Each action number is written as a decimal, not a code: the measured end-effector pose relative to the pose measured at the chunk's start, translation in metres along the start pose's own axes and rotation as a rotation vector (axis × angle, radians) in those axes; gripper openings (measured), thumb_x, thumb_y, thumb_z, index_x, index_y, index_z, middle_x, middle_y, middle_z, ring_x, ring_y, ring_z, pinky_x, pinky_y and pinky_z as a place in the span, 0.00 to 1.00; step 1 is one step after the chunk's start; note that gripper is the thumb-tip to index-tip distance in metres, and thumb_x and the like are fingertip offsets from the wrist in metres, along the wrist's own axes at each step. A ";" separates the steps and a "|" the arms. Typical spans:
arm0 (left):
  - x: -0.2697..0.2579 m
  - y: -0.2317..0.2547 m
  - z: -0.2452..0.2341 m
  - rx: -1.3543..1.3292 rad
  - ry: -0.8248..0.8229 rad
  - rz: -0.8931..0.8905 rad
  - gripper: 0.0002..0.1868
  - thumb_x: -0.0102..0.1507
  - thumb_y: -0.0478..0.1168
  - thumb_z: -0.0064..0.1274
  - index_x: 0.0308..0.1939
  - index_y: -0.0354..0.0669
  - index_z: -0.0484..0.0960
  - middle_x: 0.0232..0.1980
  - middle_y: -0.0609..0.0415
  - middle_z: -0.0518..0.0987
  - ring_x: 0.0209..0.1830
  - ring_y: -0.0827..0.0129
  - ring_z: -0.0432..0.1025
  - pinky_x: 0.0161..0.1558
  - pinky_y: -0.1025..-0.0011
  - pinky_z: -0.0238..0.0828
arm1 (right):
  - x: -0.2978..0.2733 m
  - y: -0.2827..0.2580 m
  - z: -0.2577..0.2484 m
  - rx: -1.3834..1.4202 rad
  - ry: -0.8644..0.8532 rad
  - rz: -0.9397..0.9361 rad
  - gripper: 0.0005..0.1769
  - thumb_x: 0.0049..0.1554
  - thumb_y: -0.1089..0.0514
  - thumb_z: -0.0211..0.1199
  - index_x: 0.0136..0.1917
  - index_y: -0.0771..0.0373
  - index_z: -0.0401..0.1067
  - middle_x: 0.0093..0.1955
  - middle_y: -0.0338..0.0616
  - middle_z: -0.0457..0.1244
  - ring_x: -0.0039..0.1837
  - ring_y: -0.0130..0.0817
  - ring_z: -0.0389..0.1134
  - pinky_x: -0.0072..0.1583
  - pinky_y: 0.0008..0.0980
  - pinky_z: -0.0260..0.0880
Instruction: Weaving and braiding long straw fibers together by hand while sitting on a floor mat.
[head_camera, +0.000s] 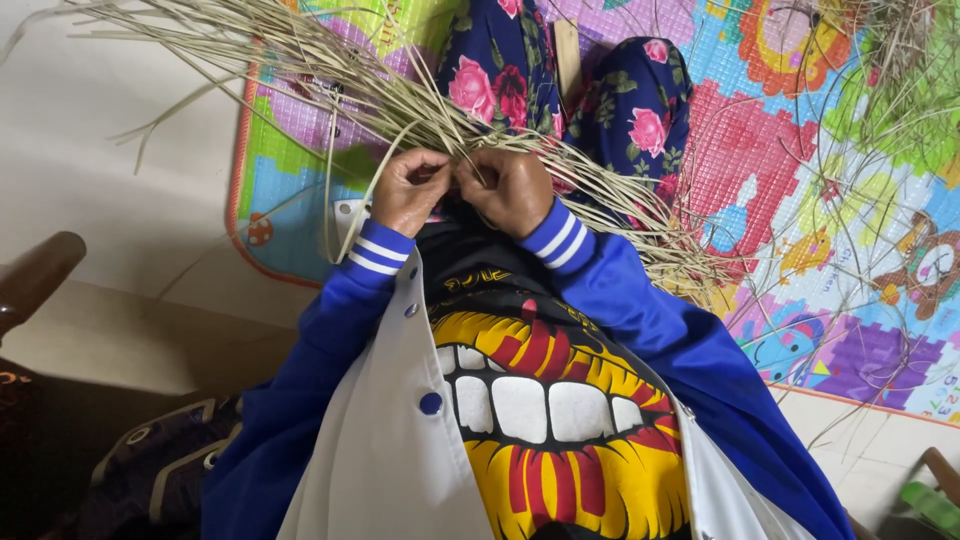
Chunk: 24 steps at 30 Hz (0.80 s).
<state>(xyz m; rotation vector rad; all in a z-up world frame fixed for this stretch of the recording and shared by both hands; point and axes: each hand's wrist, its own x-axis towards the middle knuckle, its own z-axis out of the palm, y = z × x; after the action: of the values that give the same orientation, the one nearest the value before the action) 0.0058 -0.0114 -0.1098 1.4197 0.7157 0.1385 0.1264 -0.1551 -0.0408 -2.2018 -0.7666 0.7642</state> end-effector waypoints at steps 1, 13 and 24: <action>-0.003 0.004 0.000 0.000 -0.004 0.038 0.07 0.59 0.36 0.64 0.41 0.44 0.88 0.35 0.52 0.85 0.36 0.75 0.76 0.40 0.71 0.77 | 0.004 -0.006 -0.001 -0.015 0.000 -0.017 0.09 0.54 0.43 0.69 0.46 0.44 0.80 0.31 0.40 0.65 0.39 0.41 0.71 0.43 0.38 0.70; -0.001 0.007 0.000 0.071 0.010 0.026 0.08 0.60 0.39 0.61 0.36 0.37 0.83 0.29 0.51 0.77 0.30 0.69 0.71 0.34 0.72 0.70 | 0.024 -0.077 -0.058 0.594 -0.294 -0.280 0.07 0.54 0.69 0.70 0.42 0.61 0.73 0.36 0.37 0.64 0.37 0.21 0.61 0.42 0.20 0.65; -0.002 0.026 -0.013 -0.016 -0.176 0.110 0.05 0.64 0.36 0.59 0.41 0.38 0.86 0.31 0.59 0.81 0.28 0.81 0.66 0.34 0.83 0.64 | 0.055 -0.033 -0.047 -0.058 -0.312 -0.528 0.08 0.52 0.67 0.73 0.46 0.62 0.77 0.39 0.42 0.70 0.35 0.31 0.68 0.40 0.29 0.71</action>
<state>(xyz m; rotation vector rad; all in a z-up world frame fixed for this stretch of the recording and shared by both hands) 0.0059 0.0035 -0.0845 1.4368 0.4911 0.1031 0.1856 -0.1156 -0.0043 -1.8144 -1.4664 0.8194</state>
